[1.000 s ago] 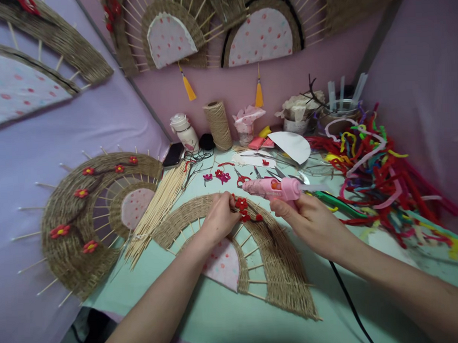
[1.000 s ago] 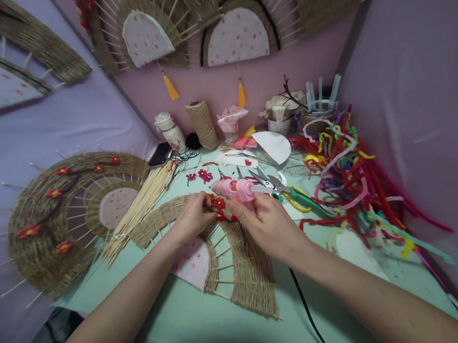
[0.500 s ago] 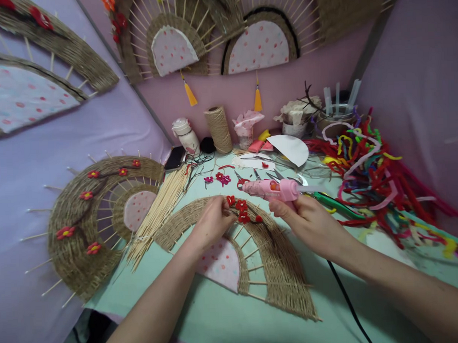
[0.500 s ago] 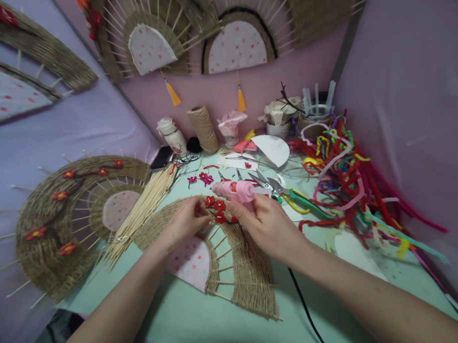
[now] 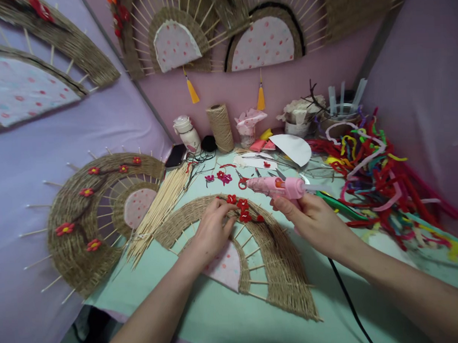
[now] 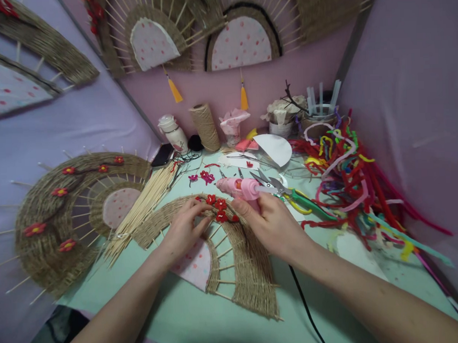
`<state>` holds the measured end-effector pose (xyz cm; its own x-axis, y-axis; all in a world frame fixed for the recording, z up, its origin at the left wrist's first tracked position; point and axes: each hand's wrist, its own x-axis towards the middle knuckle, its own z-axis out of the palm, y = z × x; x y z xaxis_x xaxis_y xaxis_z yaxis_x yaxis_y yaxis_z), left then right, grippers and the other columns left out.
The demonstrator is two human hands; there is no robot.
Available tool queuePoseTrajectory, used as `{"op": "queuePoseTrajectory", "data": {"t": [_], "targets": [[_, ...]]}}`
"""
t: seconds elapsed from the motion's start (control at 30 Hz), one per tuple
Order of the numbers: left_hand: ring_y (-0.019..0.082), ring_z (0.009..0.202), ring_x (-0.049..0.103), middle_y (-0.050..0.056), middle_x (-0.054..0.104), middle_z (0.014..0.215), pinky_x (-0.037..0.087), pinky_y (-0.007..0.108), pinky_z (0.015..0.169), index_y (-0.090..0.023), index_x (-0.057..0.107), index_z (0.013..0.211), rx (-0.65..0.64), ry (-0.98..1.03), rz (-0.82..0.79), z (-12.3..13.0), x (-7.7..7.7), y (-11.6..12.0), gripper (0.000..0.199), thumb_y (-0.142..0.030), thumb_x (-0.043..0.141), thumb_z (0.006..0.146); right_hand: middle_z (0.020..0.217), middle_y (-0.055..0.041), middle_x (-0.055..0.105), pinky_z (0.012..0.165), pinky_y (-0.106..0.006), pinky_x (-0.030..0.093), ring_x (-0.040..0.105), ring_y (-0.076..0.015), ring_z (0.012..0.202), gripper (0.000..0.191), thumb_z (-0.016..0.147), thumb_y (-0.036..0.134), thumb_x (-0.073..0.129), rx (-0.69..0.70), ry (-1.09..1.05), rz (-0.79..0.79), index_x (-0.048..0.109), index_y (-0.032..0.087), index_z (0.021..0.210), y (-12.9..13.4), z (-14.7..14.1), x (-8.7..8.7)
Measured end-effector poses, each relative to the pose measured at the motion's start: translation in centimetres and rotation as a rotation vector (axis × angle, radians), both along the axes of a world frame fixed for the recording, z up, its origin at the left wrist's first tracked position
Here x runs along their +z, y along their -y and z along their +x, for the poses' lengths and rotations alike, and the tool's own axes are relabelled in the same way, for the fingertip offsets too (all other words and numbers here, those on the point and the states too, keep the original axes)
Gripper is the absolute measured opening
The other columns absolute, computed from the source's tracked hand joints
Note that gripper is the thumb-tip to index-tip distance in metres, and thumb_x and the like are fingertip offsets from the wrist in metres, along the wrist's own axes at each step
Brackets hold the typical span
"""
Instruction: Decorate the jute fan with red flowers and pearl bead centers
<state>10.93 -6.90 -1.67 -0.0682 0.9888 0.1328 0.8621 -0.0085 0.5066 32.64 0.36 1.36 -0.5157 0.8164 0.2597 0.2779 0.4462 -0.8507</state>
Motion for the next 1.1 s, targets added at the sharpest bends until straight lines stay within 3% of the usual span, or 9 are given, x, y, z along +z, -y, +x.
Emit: {"op": "queuePoseTrajectory", "data": {"t": [0.13, 0.33, 0.57, 0.8, 1.1], "targets": [[0.020, 0.102, 0.052, 0.005, 0.054, 0.101, 0.042, 0.033, 0.089, -0.023, 0.063, 0.104, -0.021, 0.037, 0.020, 0.3, -0.1, -0.3, 0.021, -0.017, 0.055, 0.086, 0.049, 0.0024, 0.041, 0.052, -0.030, 0.042, 0.049, -0.0172, 0.051, 0.043, 0.092, 0.054, 0.044, 0.009, -0.039, -0.031, 0.052, 0.023, 0.063, 0.0, 0.0, -0.1], [0.022, 0.101, 0.049, 0.006, 0.054, 0.101, 0.041, 0.034, 0.089, -0.022, 0.064, 0.101, -0.093, 0.055, -0.045, 0.7, 0.2, -1.8, 0.019, -0.018, 0.058, 0.083, 0.050, 0.0014, 0.042, 0.057, -0.030, 0.044, 0.054, -0.0197, 0.060, 0.043, 0.092, 0.049, 0.047, 0.015, -0.048, -0.054, 0.046, 0.024, 0.057, -0.1, 0.0, -0.1], [0.023, 0.100, 0.046, 0.005, 0.053, 0.099, 0.040, 0.035, 0.087, -0.022, 0.062, 0.098, -0.133, -0.017, -0.085, 0.5, 0.1, -2.6, 0.017, -0.018, 0.058, 0.082, 0.053, 0.0014, 0.047, 0.046, -0.026, 0.036, 0.046, -0.0150, 0.049, 0.043, 0.092, 0.055, 0.044, 0.009, -0.018, -0.055, 0.057, 0.022, 0.069, -0.3, 0.0, -0.2], [0.022, 0.098, 0.046, 0.005, 0.053, 0.095, 0.040, 0.037, 0.088, -0.020, 0.060, 0.090, -0.110, -0.020, -0.057, 1.0, -0.5, -2.6, 0.011, -0.015, 0.058, 0.081, 0.060, -0.0016, 0.055, 0.047, -0.026, 0.039, 0.053, -0.0169, 0.055, 0.044, 0.091, 0.057, 0.045, 0.006, -0.040, -0.076, 0.061, 0.020, 0.072, -0.3, -0.1, -0.4], [0.023, 0.099, 0.046, 0.006, 0.052, 0.099, 0.041, 0.037, 0.088, -0.018, 0.059, 0.082, -0.112, -0.040, -0.088, 1.0, -0.8, -2.8, 0.006, -0.013, 0.057, 0.079, 0.066, -0.0021, 0.059, 0.046, -0.026, 0.038, 0.050, -0.0155, 0.054, 0.044, 0.091, 0.056, 0.045, 0.011, -0.036, -0.076, 0.064, 0.019, 0.080, -0.4, 0.0, -0.6]]}}
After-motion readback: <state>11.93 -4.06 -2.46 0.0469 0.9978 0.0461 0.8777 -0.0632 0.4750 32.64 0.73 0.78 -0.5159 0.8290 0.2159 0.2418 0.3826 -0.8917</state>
